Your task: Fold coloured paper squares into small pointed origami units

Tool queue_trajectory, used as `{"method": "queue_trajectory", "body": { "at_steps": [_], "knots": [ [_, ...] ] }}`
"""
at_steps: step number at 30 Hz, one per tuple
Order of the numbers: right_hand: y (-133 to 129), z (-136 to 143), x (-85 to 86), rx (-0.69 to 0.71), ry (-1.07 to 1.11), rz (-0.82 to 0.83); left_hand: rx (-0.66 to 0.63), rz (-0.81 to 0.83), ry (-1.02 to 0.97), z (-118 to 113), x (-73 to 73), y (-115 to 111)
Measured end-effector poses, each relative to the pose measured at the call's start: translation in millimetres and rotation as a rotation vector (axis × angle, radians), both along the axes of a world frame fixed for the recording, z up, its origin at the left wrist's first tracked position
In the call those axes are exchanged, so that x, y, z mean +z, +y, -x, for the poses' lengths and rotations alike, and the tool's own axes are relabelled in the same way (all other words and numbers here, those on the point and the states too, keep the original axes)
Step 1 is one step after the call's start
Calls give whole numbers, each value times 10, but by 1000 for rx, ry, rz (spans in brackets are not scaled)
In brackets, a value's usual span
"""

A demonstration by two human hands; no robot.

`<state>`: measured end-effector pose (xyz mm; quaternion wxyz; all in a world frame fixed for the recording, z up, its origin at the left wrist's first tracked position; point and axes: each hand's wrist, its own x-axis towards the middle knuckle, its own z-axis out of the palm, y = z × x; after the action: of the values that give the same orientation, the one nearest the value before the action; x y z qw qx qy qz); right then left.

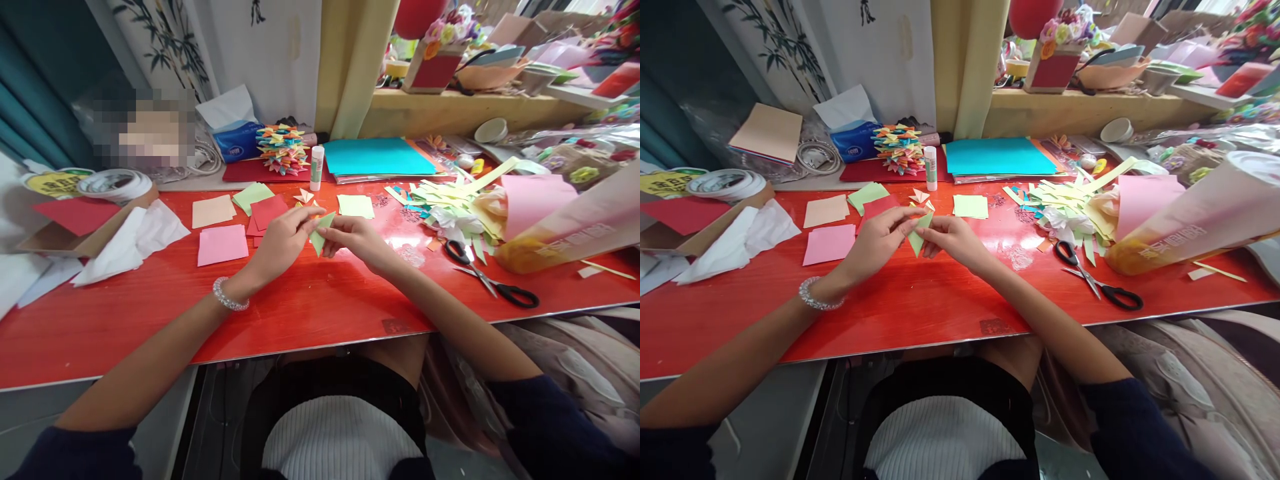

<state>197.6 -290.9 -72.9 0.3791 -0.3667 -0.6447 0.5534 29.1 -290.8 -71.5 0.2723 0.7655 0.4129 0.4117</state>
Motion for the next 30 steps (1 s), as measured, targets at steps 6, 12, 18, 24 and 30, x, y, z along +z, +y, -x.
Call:
{"method": "queue_trajectory", "body": {
  "at_steps": [6, 12, 18, 24, 30],
  "knots": [
    [34, -14, -31, -74, 12, 13, 7, 183, -131, 42, -21, 73],
    [43, -46, -3, -130, 78, -82, -30, 264, -179, 44, -2, 92],
    [45, -51, 18, -158, 157, -71, -117, 402, -317, 14, -21, 108],
    [68, -85, 19, -155, 73, -80, -101, 384, -282, 74, -42, 153],
    [89, -108, 15, -177, 34, -116, -42, 198, -192, 87, -51, 152]
  ]
}}
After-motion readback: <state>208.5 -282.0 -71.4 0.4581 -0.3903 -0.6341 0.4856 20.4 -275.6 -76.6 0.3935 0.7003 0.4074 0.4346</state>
